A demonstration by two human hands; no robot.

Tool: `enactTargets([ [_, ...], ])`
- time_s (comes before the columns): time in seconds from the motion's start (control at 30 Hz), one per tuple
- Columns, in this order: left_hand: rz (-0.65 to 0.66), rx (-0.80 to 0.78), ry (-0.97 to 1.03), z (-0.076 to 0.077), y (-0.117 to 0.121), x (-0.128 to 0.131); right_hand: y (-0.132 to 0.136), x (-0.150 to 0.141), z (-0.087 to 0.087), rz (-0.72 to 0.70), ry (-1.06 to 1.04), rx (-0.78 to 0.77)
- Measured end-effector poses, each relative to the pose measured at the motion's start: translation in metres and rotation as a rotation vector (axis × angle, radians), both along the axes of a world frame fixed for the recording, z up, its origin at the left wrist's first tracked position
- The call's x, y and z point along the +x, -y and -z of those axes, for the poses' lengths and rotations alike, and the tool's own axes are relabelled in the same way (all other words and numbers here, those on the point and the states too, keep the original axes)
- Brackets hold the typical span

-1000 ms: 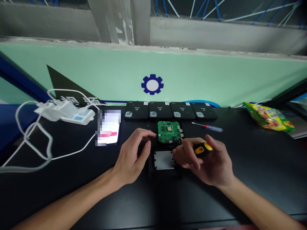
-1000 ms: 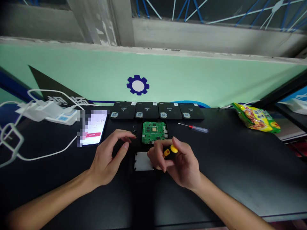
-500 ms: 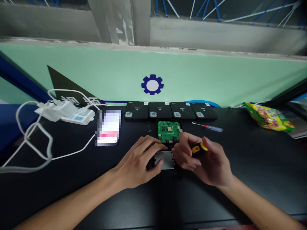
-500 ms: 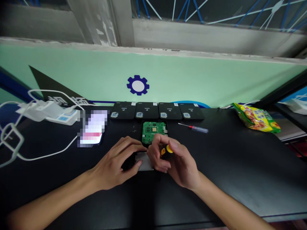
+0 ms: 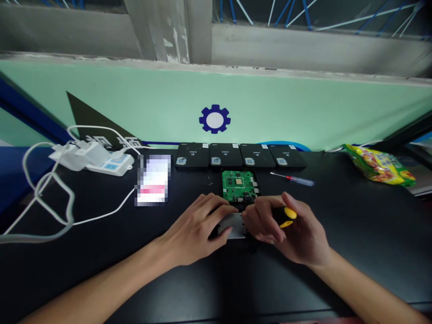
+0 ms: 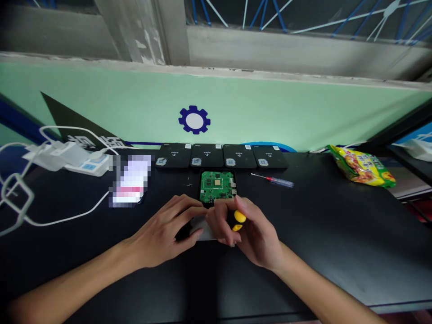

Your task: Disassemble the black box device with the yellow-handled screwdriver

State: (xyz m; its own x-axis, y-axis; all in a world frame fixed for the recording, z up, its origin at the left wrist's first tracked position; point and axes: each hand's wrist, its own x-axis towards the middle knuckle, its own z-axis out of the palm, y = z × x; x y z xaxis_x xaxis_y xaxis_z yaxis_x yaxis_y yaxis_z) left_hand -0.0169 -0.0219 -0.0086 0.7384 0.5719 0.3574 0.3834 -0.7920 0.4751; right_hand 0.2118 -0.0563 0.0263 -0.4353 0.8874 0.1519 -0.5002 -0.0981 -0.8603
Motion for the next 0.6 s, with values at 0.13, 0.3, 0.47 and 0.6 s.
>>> enactTargets([
  [0.13, 0.002, -0.030, -0.020, -0.001, 0.000, 0.000, 0.006, 0.005, -0.003, -0.026, 0.131, 0.081],
  [0.3, 0.025, -0.044, -0.031, 0.000, -0.002, -0.001, 0.023, -0.003, -0.008, -0.211, 0.585, 0.321],
  [0.47, 0.037, -0.054, -0.056, 0.001, -0.003, -0.002, 0.033, -0.023, 0.012, -0.259, 0.387, 0.522],
  [0.6, 0.029, -0.044, -0.038, 0.001, -0.003, -0.001, 0.029, -0.012, 0.017, -0.088, 0.151, 0.340],
])
